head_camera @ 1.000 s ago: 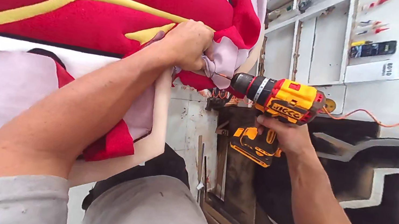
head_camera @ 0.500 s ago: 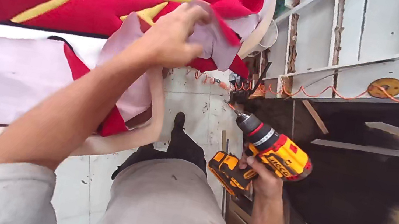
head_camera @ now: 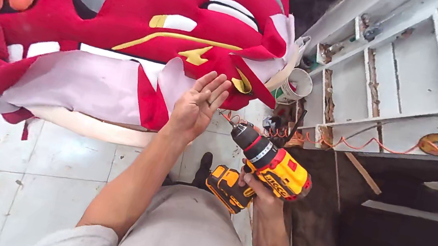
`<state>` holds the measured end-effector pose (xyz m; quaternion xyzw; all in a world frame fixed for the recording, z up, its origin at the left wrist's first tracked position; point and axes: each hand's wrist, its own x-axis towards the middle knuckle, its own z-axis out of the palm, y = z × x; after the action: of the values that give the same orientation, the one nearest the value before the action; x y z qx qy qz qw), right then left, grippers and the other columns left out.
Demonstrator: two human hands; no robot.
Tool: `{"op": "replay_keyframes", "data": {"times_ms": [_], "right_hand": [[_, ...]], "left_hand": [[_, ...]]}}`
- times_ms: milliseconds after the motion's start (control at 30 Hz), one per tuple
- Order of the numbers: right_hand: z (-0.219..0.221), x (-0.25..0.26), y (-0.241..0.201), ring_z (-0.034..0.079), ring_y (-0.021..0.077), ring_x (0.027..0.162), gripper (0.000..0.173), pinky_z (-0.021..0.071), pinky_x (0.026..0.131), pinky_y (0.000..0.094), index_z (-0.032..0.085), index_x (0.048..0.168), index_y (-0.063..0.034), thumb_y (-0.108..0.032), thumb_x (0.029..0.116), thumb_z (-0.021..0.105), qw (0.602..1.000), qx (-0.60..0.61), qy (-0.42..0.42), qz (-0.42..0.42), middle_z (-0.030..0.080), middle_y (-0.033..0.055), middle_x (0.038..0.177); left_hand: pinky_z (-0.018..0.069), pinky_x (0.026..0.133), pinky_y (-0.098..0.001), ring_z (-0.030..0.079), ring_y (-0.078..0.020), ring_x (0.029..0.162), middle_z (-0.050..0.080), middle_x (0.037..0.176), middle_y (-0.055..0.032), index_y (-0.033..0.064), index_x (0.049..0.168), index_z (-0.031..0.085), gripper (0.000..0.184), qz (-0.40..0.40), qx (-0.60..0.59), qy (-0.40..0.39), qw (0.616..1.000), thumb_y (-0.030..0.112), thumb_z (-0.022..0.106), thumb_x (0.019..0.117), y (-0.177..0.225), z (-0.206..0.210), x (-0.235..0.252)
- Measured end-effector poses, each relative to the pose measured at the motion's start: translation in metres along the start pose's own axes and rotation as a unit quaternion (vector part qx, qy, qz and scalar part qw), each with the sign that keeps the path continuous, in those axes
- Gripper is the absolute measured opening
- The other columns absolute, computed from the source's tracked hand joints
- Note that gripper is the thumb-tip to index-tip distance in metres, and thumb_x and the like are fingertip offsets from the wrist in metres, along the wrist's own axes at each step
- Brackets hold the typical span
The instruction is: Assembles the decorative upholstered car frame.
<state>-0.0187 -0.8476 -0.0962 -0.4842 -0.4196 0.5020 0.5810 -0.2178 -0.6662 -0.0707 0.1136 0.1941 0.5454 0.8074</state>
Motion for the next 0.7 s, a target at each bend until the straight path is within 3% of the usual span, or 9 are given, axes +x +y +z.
{"op": "replay_keyframes", "data": {"times_ms": [333,467,700], "right_hand": [[0.011,-0.017,0.012,0.069,0.0131,0.068,0.024,0.0611,0.066,0.0299,0.070,0.110,-0.0005,-0.007,0.0865,0.071,1.000,-0.005,0.006,0.007,0.073,0.0051,0.082],[0.010,-0.024,0.011,0.070,0.0139,0.068,0.019,0.0613,0.067,0.0309,0.071,0.105,-0.0019,-0.006,0.0866,0.071,1.000,-0.013,0.015,-0.004,0.073,0.0050,0.080],[0.004,-0.032,0.013,0.071,0.0139,0.070,0.024,0.0622,0.068,0.0309,0.070,0.110,-0.0016,-0.007,0.0868,0.071,0.999,0.042,0.034,-0.008,0.075,0.0058,0.084]], "left_hand": [[0.0502,0.108,-0.0383,0.062,-0.0244,0.128,0.061,0.139,-0.0136,0.0075,0.137,0.047,0.039,0.022,-0.019,-0.011,1.000,-0.001,0.021,0.1088,-0.011,0.007,-0.030],[0.0501,0.109,-0.0389,0.062,-0.0242,0.127,0.062,0.137,-0.0133,0.0074,0.135,0.047,0.037,0.031,-0.006,-0.009,0.999,0.000,0.021,0.1089,-0.016,0.014,-0.033],[0.0493,0.109,-0.0411,0.061,-0.0246,0.128,0.059,0.140,-0.0129,0.0084,0.140,0.044,0.041,0.058,0.095,-0.086,0.990,-0.002,0.022,0.1070,-0.030,0.023,-0.036]]}}
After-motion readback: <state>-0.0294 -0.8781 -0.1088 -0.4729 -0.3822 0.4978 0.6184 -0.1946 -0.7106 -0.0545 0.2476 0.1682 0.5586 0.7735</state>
